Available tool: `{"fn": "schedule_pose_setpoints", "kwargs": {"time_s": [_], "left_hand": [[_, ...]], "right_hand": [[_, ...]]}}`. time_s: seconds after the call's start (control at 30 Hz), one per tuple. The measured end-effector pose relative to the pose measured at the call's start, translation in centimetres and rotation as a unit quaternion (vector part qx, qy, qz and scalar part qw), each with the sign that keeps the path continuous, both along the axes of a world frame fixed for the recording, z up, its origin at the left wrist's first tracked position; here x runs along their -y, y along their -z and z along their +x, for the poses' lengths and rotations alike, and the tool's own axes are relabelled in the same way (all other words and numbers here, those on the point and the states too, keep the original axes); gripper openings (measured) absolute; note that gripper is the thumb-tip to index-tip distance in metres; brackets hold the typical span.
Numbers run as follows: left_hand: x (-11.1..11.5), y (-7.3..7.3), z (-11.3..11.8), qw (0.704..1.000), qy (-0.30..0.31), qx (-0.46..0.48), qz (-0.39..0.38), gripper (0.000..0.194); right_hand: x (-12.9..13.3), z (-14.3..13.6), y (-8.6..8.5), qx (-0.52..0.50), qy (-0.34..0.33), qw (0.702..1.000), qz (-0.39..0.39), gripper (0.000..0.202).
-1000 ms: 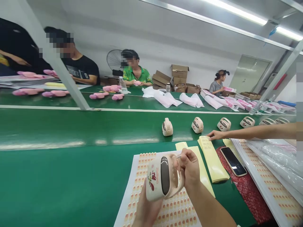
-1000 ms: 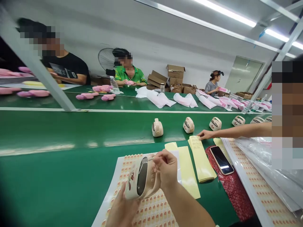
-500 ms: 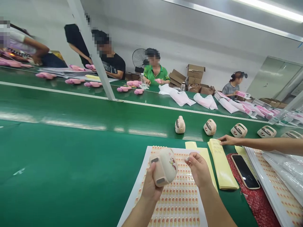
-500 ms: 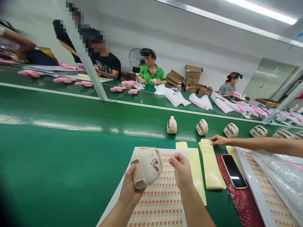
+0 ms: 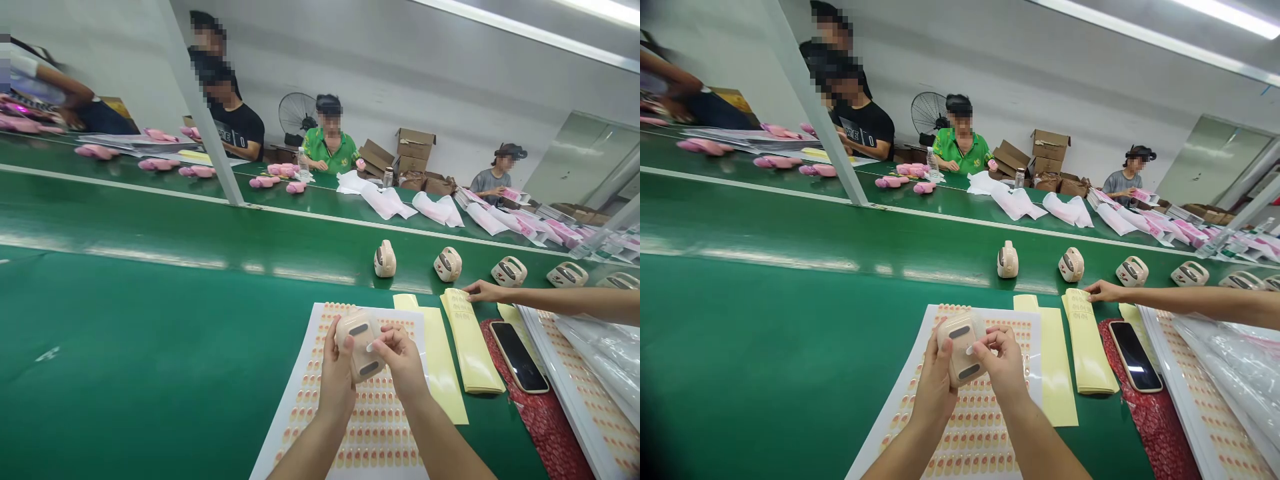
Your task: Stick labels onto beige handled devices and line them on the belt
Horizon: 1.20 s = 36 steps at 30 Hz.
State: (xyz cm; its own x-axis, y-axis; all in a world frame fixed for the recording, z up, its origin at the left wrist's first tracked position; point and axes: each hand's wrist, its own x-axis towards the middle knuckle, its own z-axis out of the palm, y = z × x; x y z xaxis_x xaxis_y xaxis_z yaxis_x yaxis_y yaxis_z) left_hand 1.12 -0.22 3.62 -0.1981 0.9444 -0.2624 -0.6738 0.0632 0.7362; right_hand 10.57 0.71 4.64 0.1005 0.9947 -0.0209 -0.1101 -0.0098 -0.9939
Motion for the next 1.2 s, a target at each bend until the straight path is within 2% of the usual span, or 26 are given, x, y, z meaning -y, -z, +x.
{"fn": "schedule_pose_setpoints", "kwargs": {"time_s": [0.17,0.27,0.4,0.57,0.67,0.77,0.83,0.9,0.93,1.03,1.13,1.2], "left_hand": [[0.1,-0.1,0.1,1.0,-0.01,-0.003,-0.004,0.069],[0.0,0.0,0.1,1.0,-0.014,0.002,-0.004,0.069],[0.0,0.1,0.1,1.0,-0.028,0.008,-0.007,0.066],[0.1,0.3,0.3,0.999,-0.034,0.012,-0.025,0.058],[-0.1,0.5,0.4,0.998,-0.035,0.035,-0.025,0.048],[-0.5,0.7,0.1,0.994,-0.011,0.093,-0.065,0.032],[-0.5,0.8,-0.5,0.987,-0.001,0.119,-0.106,0.03],[-0.5,1.1,-1.4,0.986,0.002,0.116,-0.12,0.029],[-0.4,1.3,-1.9,0.987,0.005,0.108,-0.116,0.029],[-0.3,2.4,-3.6,0.991,0.024,0.087,-0.099,0.031],[-0.3,4.1,-5.3,0.99,0.058,0.102,-0.082,0.041],[-0.3,5.5,-6.0,0.985,0.081,0.131,-0.078,0.053]], "right_hand": [[0.0,-0.1,0.3,0.007,0.002,1.0,0.006,0.024],[0.1,-0.3,0.6,0.038,0.018,0.999,0.035,0.021],[0.3,-0.4,0.8,0.126,0.049,0.984,0.114,0.014],[0.7,-0.6,1.0,0.229,0.083,0.941,0.234,0.008],[1.5,-0.9,1.2,0.25,0.05,0.919,0.301,0.005],[1.8,-0.3,1.3,0.227,0.004,0.927,0.3,0.004],[1.0,1.6,1.4,0.205,0.043,0.946,0.246,0.01],[-0.5,5.1,1.6,0.186,0.136,0.959,0.162,0.017],[-1.3,7.4,1.7,0.175,0.203,0.957,0.109,0.022],[-3.2,14.4,2.1,0.174,0.305,0.935,0.053,0.029],[-3.5,18.8,2.4,0.167,0.339,0.925,0.031,0.033],[-2.7,19.4,2.5,0.161,0.336,0.928,0.028,0.033]]}}
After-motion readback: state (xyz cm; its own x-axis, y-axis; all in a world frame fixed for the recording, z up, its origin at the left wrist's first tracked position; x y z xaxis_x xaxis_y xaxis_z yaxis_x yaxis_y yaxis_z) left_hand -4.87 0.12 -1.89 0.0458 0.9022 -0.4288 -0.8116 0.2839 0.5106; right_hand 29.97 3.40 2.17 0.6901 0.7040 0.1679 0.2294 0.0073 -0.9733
